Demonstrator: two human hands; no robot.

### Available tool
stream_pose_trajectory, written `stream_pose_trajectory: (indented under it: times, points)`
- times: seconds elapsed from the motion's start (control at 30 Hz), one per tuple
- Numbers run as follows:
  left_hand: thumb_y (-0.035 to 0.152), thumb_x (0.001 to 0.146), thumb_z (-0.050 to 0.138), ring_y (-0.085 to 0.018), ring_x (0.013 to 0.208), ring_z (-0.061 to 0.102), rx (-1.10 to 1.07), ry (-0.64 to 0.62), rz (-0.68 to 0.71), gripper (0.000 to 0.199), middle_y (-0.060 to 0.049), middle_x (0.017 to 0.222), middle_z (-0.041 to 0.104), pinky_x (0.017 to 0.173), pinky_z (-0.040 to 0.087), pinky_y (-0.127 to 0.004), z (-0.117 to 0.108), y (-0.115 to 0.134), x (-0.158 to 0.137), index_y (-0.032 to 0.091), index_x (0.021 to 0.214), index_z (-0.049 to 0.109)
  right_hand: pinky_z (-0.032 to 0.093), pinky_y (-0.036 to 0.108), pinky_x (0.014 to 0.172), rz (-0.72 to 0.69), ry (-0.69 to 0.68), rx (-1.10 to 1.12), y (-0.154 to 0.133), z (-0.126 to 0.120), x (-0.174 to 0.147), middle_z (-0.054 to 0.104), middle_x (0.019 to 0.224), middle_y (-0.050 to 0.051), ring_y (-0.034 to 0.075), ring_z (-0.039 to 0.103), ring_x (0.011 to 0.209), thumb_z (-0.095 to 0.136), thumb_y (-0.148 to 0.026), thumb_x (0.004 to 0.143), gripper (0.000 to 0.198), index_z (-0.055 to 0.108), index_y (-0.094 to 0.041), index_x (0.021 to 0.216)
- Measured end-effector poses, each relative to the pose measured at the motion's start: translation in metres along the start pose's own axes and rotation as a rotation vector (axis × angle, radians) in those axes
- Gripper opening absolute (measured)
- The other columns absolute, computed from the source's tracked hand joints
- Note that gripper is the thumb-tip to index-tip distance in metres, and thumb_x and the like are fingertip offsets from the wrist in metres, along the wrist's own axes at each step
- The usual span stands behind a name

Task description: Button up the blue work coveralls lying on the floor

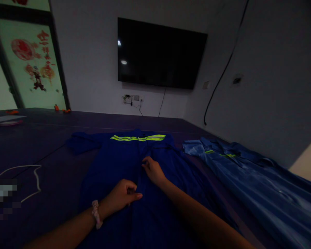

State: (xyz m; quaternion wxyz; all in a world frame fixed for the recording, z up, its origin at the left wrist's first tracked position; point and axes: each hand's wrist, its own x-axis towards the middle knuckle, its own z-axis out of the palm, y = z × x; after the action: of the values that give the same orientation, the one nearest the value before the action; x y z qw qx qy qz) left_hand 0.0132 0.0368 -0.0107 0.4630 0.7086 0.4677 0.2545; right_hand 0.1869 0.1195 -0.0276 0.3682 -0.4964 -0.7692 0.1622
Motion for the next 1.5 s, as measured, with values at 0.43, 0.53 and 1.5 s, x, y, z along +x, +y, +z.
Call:
stream_pose_trajectory:
  times: [0.43,0.53,1.5]
  points:
    - [0.033,0.068,0.057,-0.007,0.037,0.044,-0.144,-0.099,-0.044,0.02,0.006,0.043,0.051,0.041,0.03,-0.019,-0.004,0.002,-0.001,0.016,0.065,0.047,0.026,0.02,0.046,-0.116,-0.345,0.03,-0.04,-0.022,-0.056,0.046,0.047,-0.002,0.007,0.04,0.044,0.028,-0.05,0.09,0.056,0.052,-0.015,0.054]
    - [0.032,0.069,0.056,-0.007,0.037,0.044,-0.144,-0.102,-0.031,0.018,0.007,0.043,0.05,0.04,0.03,-0.019,-0.003,0.001,-0.001,0.016,0.067,0.047,0.026,0.019,0.045,-0.13,-0.395,0.001,-0.04,-0.022,-0.066,0.05,0.052,-0.003,0.006,0.043,0.046,0.049,-0.05,0.081,0.041,0.056,-0.015,0.061]
    - [0.026,0.068,0.053,-0.007,0.039,0.045,-0.099,-0.105,-0.012,0.012,0.007,0.045,0.049,0.041,0.03,-0.018,-0.002,0.0,-0.003,0.015,0.07,0.05,0.029,0.018,0.048,-0.116,-0.323,-0.088,-0.046,-0.018,-0.077,0.062,0.062,-0.001,0.008,0.052,0.052,0.056,-0.028,0.077,0.014,0.061,-0.017,0.07]
